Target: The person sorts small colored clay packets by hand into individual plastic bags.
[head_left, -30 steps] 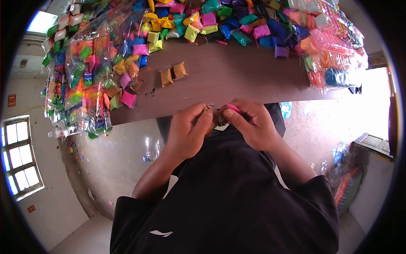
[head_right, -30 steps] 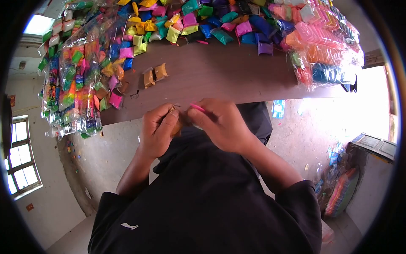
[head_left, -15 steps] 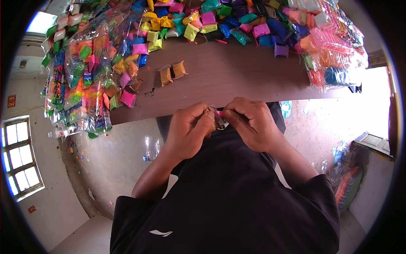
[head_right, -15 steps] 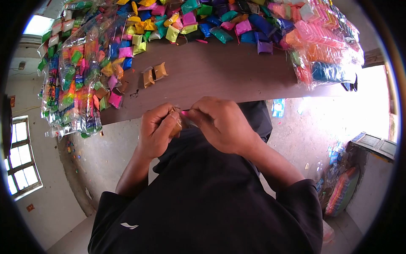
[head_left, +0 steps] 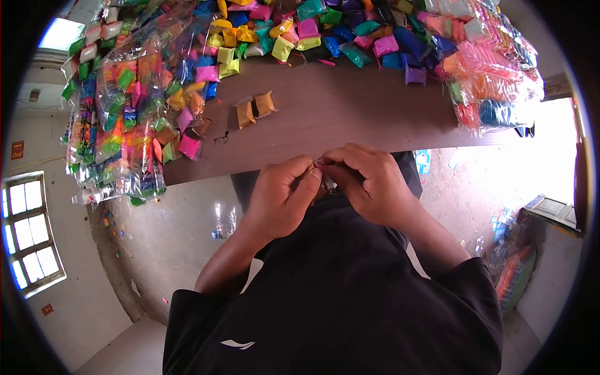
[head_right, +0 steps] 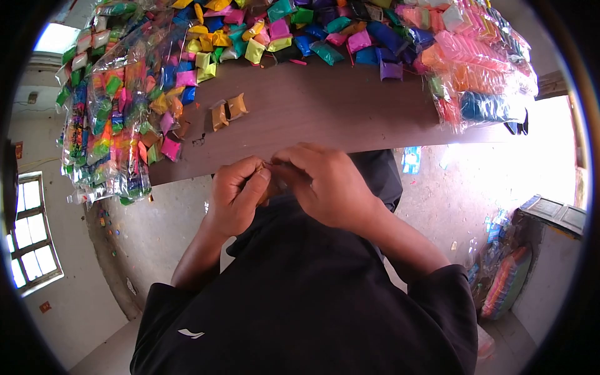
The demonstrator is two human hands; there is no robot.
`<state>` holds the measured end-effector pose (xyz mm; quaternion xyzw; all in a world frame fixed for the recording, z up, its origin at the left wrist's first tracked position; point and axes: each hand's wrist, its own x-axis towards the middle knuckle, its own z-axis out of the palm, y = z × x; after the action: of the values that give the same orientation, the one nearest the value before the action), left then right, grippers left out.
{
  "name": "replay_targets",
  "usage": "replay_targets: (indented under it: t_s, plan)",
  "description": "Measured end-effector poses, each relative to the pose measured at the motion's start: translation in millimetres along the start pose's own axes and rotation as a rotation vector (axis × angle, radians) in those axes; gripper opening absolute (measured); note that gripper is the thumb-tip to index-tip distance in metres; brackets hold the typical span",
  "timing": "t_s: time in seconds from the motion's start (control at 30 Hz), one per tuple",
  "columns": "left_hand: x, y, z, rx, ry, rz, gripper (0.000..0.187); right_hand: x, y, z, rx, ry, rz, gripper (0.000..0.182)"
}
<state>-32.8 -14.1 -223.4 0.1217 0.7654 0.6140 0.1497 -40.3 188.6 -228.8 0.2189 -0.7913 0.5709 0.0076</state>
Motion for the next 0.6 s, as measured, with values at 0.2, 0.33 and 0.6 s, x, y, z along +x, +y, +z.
replay_targets:
  t_s: [0.2,0.33,0.6]
  plan:
    - [0,0,2,-0.082,0.064,-0.057,0.030,-5,-1,-4,0.036,0.029,0.041,0.018]
    - [0,-3,1,-0.084,0.069,-0.046,0.031,-5,-10,-10,0.024,-0.006,0.109,0.015]
    - [-1,-2,1,-0.075,0.068,-0.065,0.031,-6,-3,-8,-0.007,0.017,0.067,0.016]
